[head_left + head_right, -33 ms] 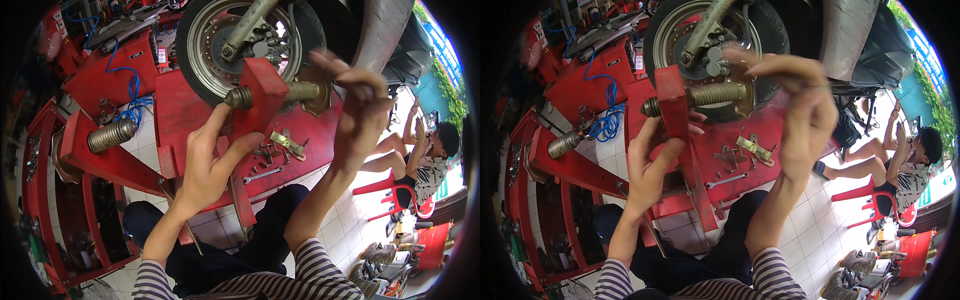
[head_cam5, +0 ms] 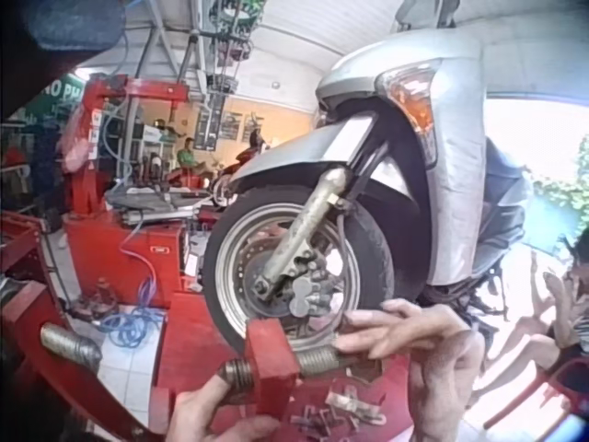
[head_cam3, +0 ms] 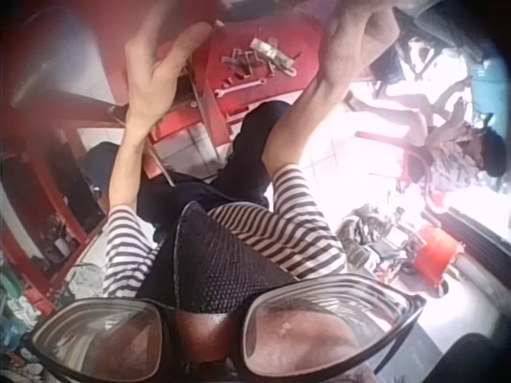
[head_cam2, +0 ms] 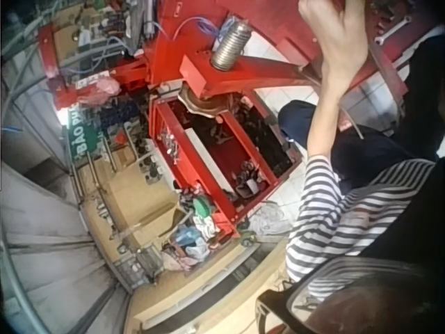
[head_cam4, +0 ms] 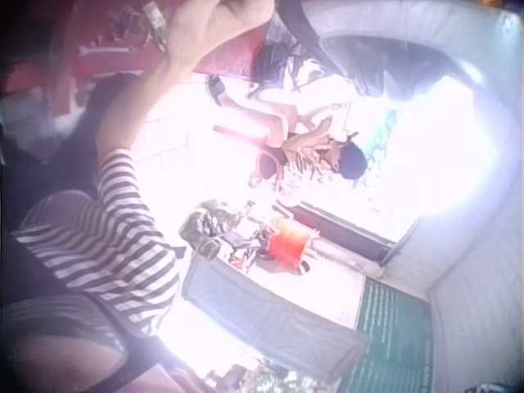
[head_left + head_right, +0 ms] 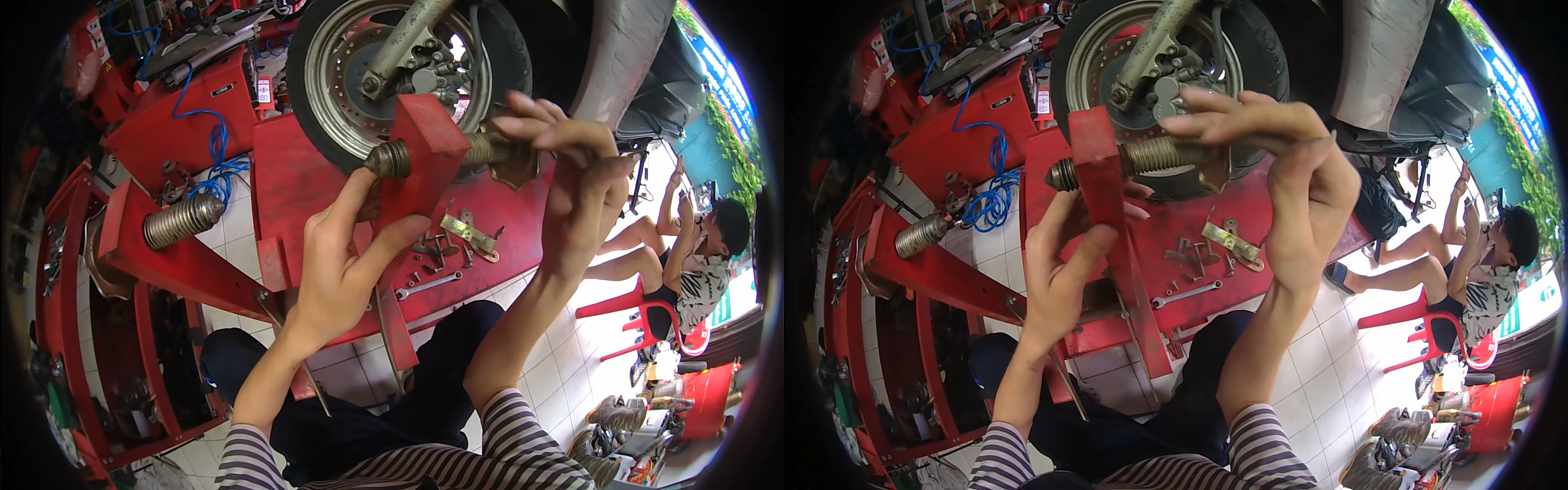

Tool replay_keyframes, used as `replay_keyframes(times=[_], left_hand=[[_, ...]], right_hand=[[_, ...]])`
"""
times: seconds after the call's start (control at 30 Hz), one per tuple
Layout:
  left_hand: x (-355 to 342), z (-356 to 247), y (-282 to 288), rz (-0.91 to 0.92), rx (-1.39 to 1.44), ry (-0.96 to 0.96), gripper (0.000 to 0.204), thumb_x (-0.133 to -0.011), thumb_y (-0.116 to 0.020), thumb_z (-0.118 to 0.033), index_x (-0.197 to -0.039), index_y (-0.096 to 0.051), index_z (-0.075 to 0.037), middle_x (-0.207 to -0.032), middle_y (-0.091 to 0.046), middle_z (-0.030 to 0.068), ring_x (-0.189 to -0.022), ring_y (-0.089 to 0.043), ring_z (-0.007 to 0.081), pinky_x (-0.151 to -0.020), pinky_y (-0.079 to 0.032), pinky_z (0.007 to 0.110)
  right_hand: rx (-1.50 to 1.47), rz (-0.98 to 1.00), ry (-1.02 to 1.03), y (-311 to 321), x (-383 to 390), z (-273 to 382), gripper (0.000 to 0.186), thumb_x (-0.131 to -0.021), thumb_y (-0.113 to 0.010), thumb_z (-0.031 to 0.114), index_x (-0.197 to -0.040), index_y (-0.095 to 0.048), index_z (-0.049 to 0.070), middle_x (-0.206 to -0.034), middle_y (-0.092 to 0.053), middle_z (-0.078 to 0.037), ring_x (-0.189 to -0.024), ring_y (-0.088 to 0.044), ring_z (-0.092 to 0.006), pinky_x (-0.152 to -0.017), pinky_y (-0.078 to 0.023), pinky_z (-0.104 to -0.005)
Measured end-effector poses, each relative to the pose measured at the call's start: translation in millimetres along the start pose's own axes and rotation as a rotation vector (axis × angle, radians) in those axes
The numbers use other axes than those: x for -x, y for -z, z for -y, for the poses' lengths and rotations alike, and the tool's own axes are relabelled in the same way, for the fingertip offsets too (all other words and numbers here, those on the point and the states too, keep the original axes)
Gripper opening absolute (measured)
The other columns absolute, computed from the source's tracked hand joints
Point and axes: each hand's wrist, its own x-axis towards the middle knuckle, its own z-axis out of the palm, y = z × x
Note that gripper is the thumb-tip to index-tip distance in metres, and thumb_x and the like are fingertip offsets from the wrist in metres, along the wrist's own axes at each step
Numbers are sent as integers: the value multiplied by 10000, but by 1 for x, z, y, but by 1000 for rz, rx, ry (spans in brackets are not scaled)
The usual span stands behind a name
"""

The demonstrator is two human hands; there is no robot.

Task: The person removes a bolt and nut from a red metal frame using a wrench and by hand, wipes a metal component with a cloth, and then aligns and reinstalls the bolt and nut onto the frame.

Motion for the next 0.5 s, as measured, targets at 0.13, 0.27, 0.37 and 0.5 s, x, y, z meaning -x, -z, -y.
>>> replay_keyframes(times=[0.13,0.27,0.37,0.5], left_hand=[[0,-1,-2,0,6,-1,404,-906,-702,-82,-1242,-558,88,-1064,-708,188,-971,-687,211,-889,-515,335],[0,0,-2,-9,20,4,398,-910,-699,-89,-1233,-557,94,-1056,-709,189,-964,-684,208,-903,-512,339],[1,0,-3,-21,47,13,393,-911,-700,-96,-1223,-560,97,-1054,-710,188,-966,-681,204,-912,-509,343],[0,1,-3,-22,45,10,386,-914,-698,-100,-1214,-561,99,-1050,-709,188,-967,-677,200,-918,-507,345]], right_hand=[[-651,83,134,15,4,-7,556,-1090,-287,493,-1112,-584,25,-964,-666,-183,-888,-676,-292,-927,-485,-417],[-110,31,103,-2,-13,4,668,-1079,-216,545,-1096,-604,1,-1198,-648,-285,-1218,-590,-386,-1074,-405,-483],[-122,107,99,-7,-9,0,677,-1087,-295,493,-864,-658,-33,-908,-696,-222,-957,-686,-328,-960,-466,-467],[-479,261,224,18,-5,-6,618,-1100,-260,466,-951,-669,27,-599,-597,-77,-557,-622,-256,-966,-404,-495]])
